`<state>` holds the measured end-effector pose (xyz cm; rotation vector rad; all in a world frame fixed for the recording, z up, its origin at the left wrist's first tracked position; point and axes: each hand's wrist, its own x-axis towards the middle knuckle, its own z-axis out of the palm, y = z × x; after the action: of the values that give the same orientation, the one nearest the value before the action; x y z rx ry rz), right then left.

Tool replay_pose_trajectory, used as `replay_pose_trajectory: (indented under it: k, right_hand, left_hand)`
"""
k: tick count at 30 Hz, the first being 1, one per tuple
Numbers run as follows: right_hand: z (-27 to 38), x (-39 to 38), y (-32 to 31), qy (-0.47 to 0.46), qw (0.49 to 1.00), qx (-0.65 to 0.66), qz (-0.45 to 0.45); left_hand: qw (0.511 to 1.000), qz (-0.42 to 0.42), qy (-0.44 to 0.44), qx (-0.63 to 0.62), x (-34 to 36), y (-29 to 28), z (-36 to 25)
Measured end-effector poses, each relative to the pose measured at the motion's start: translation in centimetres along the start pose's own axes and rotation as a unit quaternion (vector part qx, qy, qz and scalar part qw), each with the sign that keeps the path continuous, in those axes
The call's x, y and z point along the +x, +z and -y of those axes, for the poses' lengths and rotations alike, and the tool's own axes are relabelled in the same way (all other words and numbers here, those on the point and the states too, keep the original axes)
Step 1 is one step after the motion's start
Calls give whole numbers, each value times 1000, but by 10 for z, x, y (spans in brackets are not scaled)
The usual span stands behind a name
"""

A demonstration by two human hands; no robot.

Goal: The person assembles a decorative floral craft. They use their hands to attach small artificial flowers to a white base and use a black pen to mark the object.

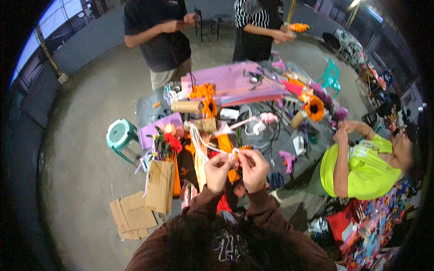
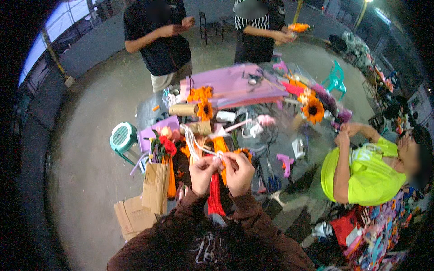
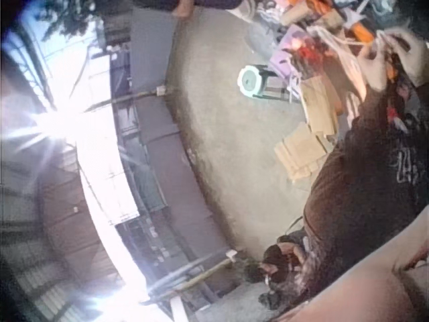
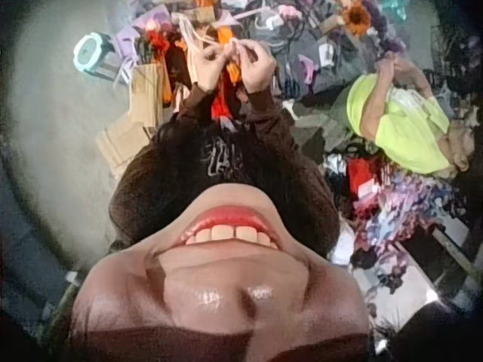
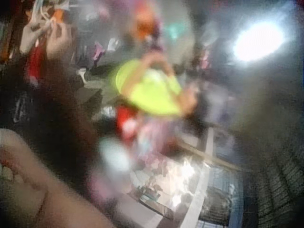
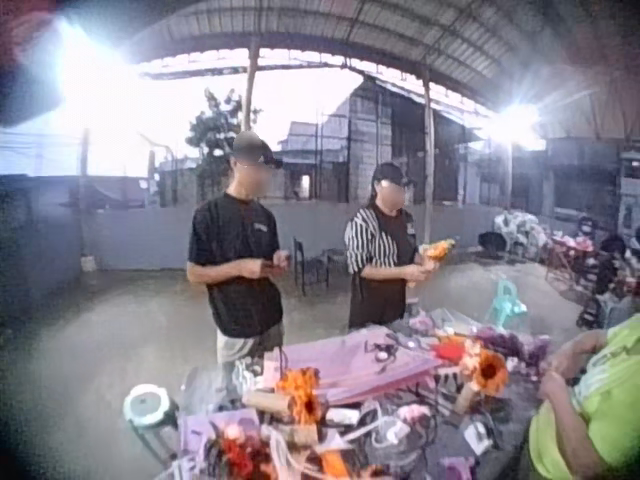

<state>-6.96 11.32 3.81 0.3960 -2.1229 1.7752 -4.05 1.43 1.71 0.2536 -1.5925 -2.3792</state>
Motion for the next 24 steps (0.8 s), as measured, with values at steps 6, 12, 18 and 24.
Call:
replay_pose_trajectory:
  k: [6,12,18,24]
  right_hand:
    - [13,-16,9,11,997,45,-62]
    - [27,-2,-12,-28,999,11,-42]
    - [23,3,-18,-45,998,36,-37]
    - [11,5,-27,-95,995,9,-35]
  left_hand:
    - [999,-4,35,31,-13,-8,-16]
    - [999,35,29,-17,-11,8,-24]
    - [998,-5,20,-63,-9,24,-22]
    - [997,-48,20,-52,-11,34,-11]
